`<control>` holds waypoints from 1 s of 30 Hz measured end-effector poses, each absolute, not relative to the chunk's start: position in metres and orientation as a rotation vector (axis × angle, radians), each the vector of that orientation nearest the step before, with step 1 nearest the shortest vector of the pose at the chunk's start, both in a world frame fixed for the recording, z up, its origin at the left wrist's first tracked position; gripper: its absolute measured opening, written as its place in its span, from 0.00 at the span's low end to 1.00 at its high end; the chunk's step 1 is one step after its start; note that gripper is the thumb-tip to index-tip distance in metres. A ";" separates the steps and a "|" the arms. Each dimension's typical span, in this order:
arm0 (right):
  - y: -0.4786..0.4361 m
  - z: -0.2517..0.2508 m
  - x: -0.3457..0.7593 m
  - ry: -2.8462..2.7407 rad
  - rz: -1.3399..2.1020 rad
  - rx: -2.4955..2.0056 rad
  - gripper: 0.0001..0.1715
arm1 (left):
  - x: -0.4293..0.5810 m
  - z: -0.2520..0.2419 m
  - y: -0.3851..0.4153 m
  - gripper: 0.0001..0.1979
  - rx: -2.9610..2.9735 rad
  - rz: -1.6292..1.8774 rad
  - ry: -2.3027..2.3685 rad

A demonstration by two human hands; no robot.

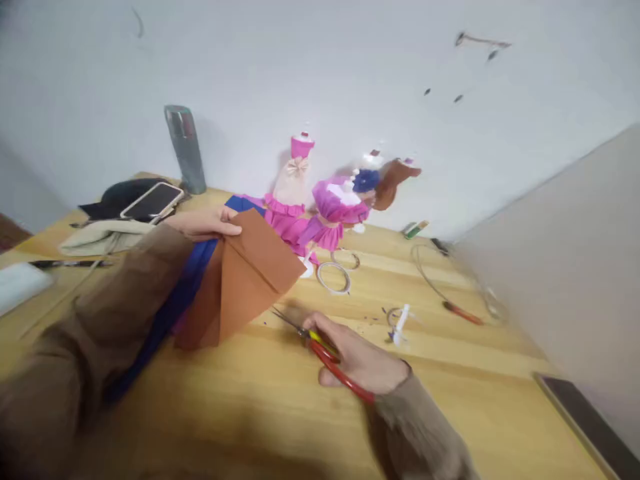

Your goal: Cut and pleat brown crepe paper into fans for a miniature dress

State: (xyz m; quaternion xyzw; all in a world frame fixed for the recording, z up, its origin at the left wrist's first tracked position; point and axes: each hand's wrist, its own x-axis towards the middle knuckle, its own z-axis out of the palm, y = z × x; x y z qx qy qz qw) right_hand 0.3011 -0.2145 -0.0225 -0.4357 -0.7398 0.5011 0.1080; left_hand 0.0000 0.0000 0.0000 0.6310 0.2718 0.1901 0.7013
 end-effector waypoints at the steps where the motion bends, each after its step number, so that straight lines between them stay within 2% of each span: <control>1: -0.216 -0.023 0.301 -2.180 1.469 -1.270 0.28 | 0.000 0.000 0.000 0.21 1.399 0.426 0.598; 5: -0.221 -0.026 0.297 -2.142 1.473 -1.218 0.25 | 0.001 0.000 -0.002 0.19 1.370 0.435 0.581; 16: -0.218 -0.025 0.277 -2.032 1.403 -1.203 0.36 | 0.008 -0.004 -0.007 0.19 1.341 0.419 0.560; 25: -0.216 -0.027 0.278 -1.902 1.508 -1.067 0.32 | 0.012 -0.002 -0.010 0.18 1.353 0.400 0.582; 30: -0.217 -0.031 0.276 -1.850 1.568 -1.038 0.35 | 0.013 -0.005 -0.009 0.20 1.353 0.380 0.563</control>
